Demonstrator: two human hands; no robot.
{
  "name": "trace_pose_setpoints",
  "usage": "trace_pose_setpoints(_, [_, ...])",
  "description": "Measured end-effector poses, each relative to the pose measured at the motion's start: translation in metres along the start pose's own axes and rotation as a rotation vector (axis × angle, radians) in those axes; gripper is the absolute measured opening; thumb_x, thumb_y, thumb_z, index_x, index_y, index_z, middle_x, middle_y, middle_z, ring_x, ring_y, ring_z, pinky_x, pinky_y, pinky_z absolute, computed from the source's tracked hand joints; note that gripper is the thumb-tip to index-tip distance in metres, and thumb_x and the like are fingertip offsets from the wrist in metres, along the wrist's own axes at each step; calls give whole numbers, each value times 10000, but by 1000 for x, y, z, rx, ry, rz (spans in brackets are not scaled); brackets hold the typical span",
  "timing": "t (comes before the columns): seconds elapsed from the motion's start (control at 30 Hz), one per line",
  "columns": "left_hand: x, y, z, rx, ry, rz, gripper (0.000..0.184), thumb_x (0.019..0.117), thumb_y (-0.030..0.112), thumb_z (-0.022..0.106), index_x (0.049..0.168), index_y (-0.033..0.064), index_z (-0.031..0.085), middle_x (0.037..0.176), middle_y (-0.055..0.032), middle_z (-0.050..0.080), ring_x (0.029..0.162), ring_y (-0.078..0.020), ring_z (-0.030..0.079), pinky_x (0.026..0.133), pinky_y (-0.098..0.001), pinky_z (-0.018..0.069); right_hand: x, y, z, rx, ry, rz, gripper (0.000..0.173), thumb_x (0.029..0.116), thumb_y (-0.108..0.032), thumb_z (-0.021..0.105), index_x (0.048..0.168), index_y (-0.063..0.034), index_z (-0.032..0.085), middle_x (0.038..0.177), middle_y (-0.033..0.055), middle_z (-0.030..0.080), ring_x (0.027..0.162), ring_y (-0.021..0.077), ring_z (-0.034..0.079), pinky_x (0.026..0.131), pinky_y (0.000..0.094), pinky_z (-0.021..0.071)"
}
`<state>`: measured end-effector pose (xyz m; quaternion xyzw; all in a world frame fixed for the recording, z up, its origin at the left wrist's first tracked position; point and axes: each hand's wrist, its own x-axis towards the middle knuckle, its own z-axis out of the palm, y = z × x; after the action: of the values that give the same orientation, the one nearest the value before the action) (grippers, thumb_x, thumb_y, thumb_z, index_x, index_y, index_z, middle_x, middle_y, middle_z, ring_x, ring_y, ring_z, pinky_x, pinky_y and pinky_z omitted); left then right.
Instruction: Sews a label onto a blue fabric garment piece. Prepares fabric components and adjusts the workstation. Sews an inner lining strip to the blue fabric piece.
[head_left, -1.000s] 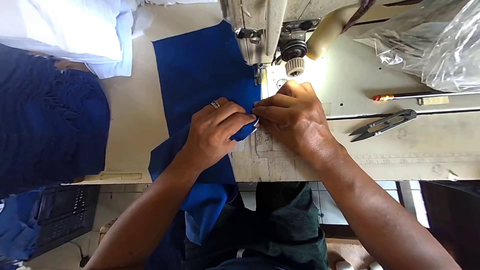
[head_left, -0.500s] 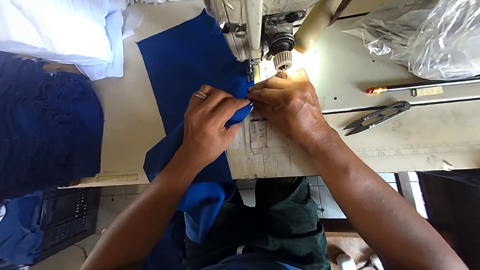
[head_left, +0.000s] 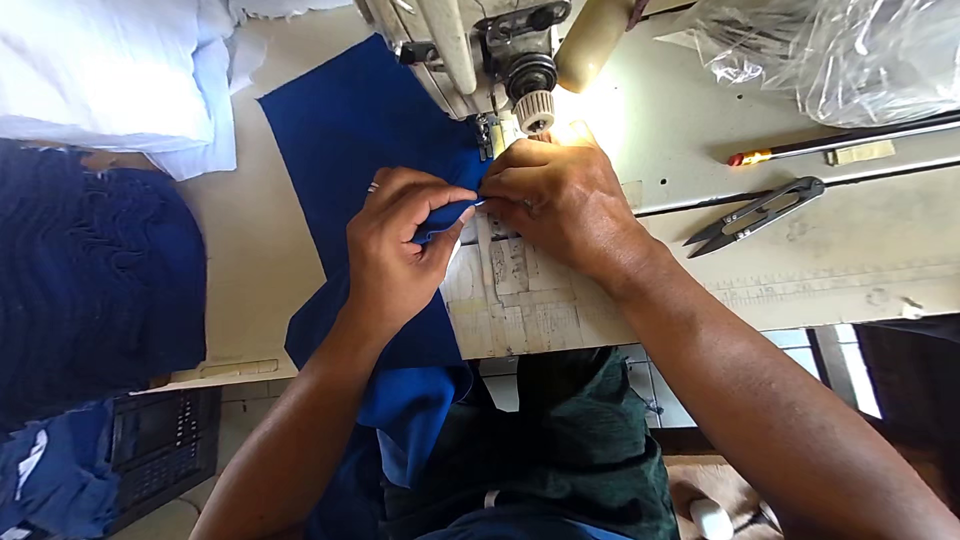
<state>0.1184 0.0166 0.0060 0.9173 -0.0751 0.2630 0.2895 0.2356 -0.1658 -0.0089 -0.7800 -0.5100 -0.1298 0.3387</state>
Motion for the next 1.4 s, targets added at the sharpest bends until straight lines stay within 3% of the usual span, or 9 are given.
trace_pose_setpoints(0.17, [-3,2,2,3,42,50,153,933,109,744,1046,15,782,1004,-110,715,1001,-155,648,884,-254,517,-3,-2,-2,15,26,-14,159,975,-203,665,1003,-185,820,990,6,766,897,207,640,811,404,415])
trace_pose_setpoints(0.33, [-12,12,5,131,13,168,175,900,122,759,1050,37,794,987,-110,723,972,-237,647,851,-380,498,-12,-3,-8,-8,-37,-37,179,991,-203,641,1021,-195,818,1078,-25,766,916,199,624,802,404,401])
trace_pose_setpoints(0.67, [4,-7,15,185,-6,180,146,940,162,729,994,48,800,924,-114,729,918,-255,656,812,-359,511,-7,4,-9,-65,-101,2,246,1005,-272,582,1092,-218,805,1195,-27,741,993,237,617,858,456,387])
trace_pose_setpoints(0.83, [13,3,15,269,-127,170,183,967,195,683,1041,69,792,1121,-128,706,1075,-324,604,902,-456,464,-7,5,-8,-80,-7,70,244,990,-169,574,1087,-168,798,1065,67,719,952,272,607,812,443,413])
trace_pose_setpoints(0.93, [4,9,20,309,-105,173,170,955,170,707,1066,61,775,1111,-112,732,1062,-302,669,892,-447,516,-7,6,-9,-119,96,155,229,981,-123,575,1047,-134,794,979,86,708,948,278,610,800,423,426])
trace_pose_setpoints(1.07, [3,8,22,309,-60,143,161,961,174,718,1062,69,787,1081,-99,748,1023,-265,695,863,-387,546,-8,6,-7,-148,102,194,222,979,-125,581,1034,-126,796,939,93,679,930,275,599,789,402,420])
trace_pose_setpoints(1.3, [7,0,23,231,-10,103,165,969,213,721,1006,73,801,1023,-99,758,981,-234,692,833,-352,537,-7,6,-6,-166,93,197,221,969,-115,582,1013,-123,798,891,90,662,922,280,598,784,400,426])
trace_pose_setpoints(1.4, [8,1,21,225,-50,102,217,961,254,738,1034,58,794,1050,-117,748,1006,-246,688,870,-364,541,-7,5,-6,-166,83,189,213,965,-108,579,995,-113,790,890,97,656,925,295,594,776,416,424])
